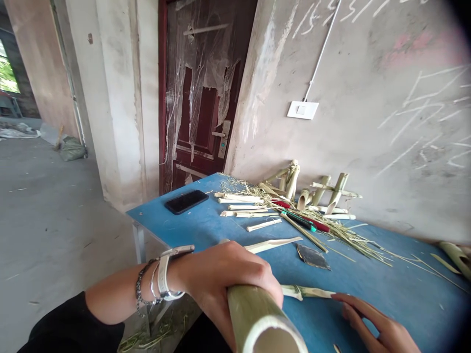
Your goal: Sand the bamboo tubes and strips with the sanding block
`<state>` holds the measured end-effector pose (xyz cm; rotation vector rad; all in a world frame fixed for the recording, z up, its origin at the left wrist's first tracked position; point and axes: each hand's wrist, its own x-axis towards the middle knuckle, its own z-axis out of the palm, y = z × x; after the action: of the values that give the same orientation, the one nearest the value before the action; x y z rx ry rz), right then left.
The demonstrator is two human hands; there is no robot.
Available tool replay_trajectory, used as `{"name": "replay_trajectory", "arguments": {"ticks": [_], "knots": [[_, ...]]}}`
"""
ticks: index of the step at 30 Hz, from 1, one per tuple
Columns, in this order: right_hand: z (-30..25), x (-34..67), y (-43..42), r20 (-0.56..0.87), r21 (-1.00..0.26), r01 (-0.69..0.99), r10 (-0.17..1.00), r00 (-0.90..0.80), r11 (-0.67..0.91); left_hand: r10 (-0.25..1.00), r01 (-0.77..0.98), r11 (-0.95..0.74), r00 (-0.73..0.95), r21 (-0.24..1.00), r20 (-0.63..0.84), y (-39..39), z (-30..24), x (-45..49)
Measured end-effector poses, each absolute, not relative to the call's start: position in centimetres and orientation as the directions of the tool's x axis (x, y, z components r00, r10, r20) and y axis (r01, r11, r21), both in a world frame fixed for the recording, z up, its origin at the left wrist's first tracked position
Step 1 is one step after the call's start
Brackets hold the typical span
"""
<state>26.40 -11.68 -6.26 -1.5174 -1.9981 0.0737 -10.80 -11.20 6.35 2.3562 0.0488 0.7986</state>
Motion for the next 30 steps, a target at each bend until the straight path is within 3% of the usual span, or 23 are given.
{"name": "replay_trajectory", "arguments": {"ticks": [5, 8, 14, 30], "knots": [[-4.5, 24.6, -12.4, 0.441, -0.426, 0.84, 0.888, -0.131, 0.336, 0.368, -0.291, -0.765, 0.536, 0.575, 0.76, -9.6, 8.0, -11.1], [-4.4, 24.5, -12.5, 0.44, -0.435, 0.84, 0.891, -0.115, 0.323, 0.443, -0.341, -0.751, 0.374, 0.565, 0.815, -7.0, 9.3, -11.3], [-4.8, 25.0, -12.5, 0.439, -0.428, 0.841, 0.889, -0.128, 0.332, 0.663, -0.231, -0.671, 0.24, 0.705, 0.709, -2.5, 8.4, -11.2], [-5.7, 25.9, -11.9, 0.444, -0.375, 0.849, 0.876, -0.188, 0.372, 0.834, -0.03, -0.486, 0.281, 0.873, 0.474, -3.6, 0.4, -11.8]]}}
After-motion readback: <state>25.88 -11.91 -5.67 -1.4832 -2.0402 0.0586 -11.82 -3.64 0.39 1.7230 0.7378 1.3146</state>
